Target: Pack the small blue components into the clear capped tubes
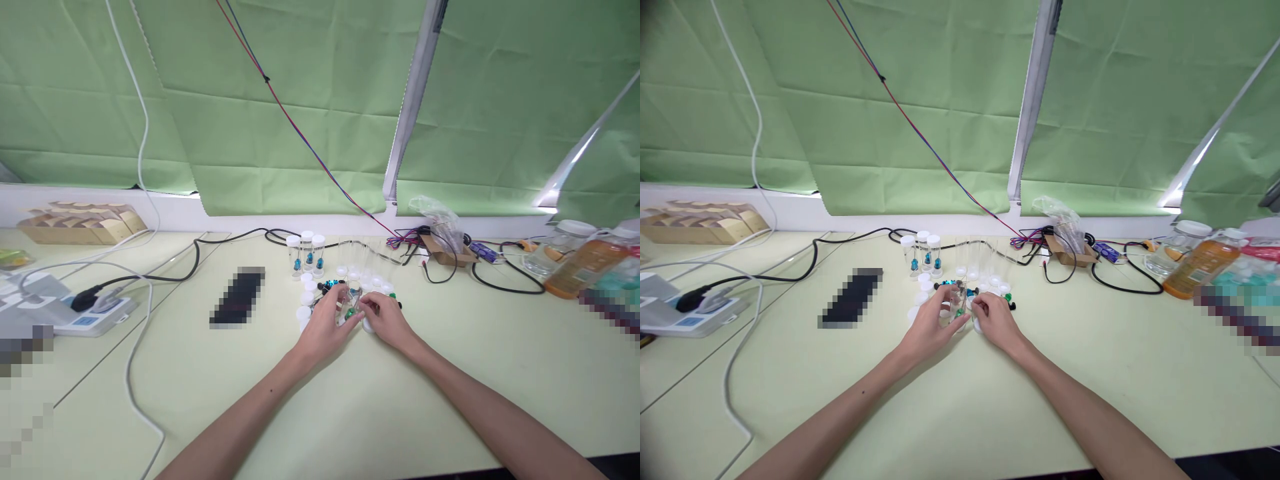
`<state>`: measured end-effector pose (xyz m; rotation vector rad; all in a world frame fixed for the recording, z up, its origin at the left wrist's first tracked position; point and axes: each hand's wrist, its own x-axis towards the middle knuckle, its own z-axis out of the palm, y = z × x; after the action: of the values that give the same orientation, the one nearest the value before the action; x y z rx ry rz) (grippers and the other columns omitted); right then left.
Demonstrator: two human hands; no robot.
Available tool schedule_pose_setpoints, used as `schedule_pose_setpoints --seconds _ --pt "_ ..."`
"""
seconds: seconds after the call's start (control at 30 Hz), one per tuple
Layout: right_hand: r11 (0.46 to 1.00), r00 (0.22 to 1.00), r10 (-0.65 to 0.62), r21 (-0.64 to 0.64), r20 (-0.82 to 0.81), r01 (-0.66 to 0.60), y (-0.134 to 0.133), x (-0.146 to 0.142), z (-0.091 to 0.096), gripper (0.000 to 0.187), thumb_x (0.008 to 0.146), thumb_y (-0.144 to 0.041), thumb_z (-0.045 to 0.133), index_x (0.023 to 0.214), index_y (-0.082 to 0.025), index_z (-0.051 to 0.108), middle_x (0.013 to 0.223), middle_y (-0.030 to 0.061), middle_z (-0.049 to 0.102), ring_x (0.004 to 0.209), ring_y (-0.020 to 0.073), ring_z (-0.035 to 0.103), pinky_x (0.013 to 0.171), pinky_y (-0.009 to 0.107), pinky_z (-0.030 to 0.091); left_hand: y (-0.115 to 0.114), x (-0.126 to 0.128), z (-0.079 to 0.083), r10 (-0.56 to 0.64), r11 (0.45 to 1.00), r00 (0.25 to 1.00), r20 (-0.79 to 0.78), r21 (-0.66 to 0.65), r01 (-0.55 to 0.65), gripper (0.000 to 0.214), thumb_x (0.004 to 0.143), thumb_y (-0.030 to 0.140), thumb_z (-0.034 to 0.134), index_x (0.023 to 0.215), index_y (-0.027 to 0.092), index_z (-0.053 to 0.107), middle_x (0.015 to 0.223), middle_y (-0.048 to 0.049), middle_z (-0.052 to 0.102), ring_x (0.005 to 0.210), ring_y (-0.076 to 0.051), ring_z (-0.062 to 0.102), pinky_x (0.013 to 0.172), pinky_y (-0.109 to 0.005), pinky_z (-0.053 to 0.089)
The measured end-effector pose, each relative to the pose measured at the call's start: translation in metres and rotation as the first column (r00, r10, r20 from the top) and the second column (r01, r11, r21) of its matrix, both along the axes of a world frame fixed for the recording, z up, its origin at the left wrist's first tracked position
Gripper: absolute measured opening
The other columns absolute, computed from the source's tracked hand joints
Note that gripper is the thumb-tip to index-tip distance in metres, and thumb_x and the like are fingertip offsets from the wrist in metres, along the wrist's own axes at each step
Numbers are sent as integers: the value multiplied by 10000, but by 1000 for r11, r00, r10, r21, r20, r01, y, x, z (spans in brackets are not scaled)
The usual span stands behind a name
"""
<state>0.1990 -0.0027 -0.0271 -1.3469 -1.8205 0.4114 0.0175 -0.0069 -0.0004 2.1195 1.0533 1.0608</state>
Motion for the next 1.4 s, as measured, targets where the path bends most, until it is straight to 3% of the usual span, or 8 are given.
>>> schedule_pose_setpoints --seconds 0.67,1.17,1.27,1.4 --pt "999 999 25 -32 45 -23 -4 -1 6 165 816 -153 535 753 -165 688 707 31 684 638 167 597 625 265 437 0 0 -2 8 1000 1000 -13 -12 -8 403 862 411 596 1208 257 457 1034 -45 606 942 -204 596 819 -347 490" --pt "999 963 -48 -5 -265 48 -7 -3 14 217 956 -365 444 856 -205 551 808 29 642 749 187 603 718 294 456 -1 2 -4 -34 999 999 -19 -12 33 282 907 357 535 1157 240 475 998 -40 620 927 -194 594 822 -346 480" --pt "1000 954 -26 -2 -298 26 -8 -3 12 217 964 -375 429 867 -210 530 821 32 640 762 190 605 730 298 459 -2 2 -4 -36 999 999 -20 28 37 250 911 340 537 1134 234 493 1000 -40 625 918 -186 594 826 -340 481" --pt "1000 948 -9 23 -318 17 -8 -4 13 219 965 -372 431 853 -207 521 780 21 605 730 181 584 710 292 451 -3 2 1 3 983 999 35 184 -9 241 900 308 566 1116 218 508 972 -39 618 874 -168 589 814 -315 481"
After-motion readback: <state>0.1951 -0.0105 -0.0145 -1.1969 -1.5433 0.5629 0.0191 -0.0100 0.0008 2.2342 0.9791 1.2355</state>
